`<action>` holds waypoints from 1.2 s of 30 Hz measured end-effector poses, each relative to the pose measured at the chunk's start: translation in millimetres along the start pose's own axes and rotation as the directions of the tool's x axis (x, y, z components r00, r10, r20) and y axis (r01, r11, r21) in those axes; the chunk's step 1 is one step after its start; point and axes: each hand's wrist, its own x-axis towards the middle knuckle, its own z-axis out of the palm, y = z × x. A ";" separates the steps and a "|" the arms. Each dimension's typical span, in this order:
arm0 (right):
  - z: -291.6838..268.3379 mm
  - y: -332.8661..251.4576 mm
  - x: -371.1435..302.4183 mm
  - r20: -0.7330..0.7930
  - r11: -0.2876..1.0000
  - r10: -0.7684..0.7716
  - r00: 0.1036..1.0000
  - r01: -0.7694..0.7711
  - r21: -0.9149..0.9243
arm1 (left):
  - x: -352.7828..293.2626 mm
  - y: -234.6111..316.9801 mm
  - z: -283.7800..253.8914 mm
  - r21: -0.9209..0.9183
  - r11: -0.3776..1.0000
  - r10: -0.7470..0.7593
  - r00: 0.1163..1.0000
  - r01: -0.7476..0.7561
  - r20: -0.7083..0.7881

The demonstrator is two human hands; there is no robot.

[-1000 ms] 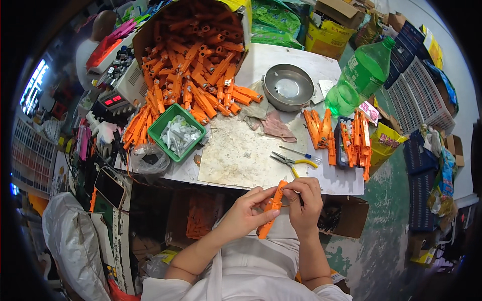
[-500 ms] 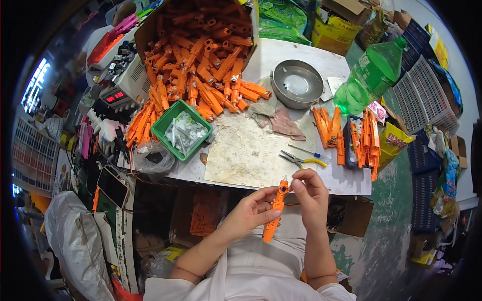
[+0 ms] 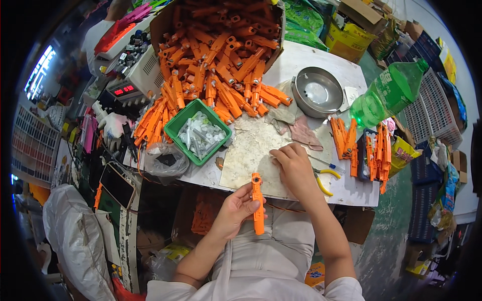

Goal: The person assembles small orange plastic components at a cluttered workbench. They use a screwdriver to tighten screws and pliers to manipulate small parts, picking up components from a large pile and placing finished units aside.

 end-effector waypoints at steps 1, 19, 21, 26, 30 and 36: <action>-0.3 1.1 1.7 0.036 1.000 -0.024 0.999 0.024 -0.007 | -0.5 1.3 -0.8 0.006 1.000 -0.003 1.000 0.003 -0.002; -38.4 -48.0 -28.3 -0.177 0.915 0.218 0.960 -0.138 0.380 | 5.3 1.9 13.5 0.014 0.998 -0.069 0.994 0.068 0.087; -39.5 -48.9 -29.3 -0.182 0.913 0.213 0.960 -0.129 0.387 | 4.3 0.2 14.1 0.013 0.997 -0.077 0.993 0.076 0.086; -41.4 -50.0 -31.2 -0.190 0.940 0.138 0.972 -0.068 0.335 | 2.1 -0.6 15.5 0.043 0.998 -0.059 0.992 0.055 0.107; -43.2 -51.0 -34.3 -0.205 0.955 0.094 0.974 -0.030 0.294 | 1.0 -3.5 11.6 0.053 0.995 -0.089 0.985 0.082 0.151; -44.4 -50.0 -41.0 -0.202 0.992 -0.047 0.978 0.070 0.109 | -1.5 -0.1 15.1 0.093 0.994 -0.079 0.984 0.065 0.158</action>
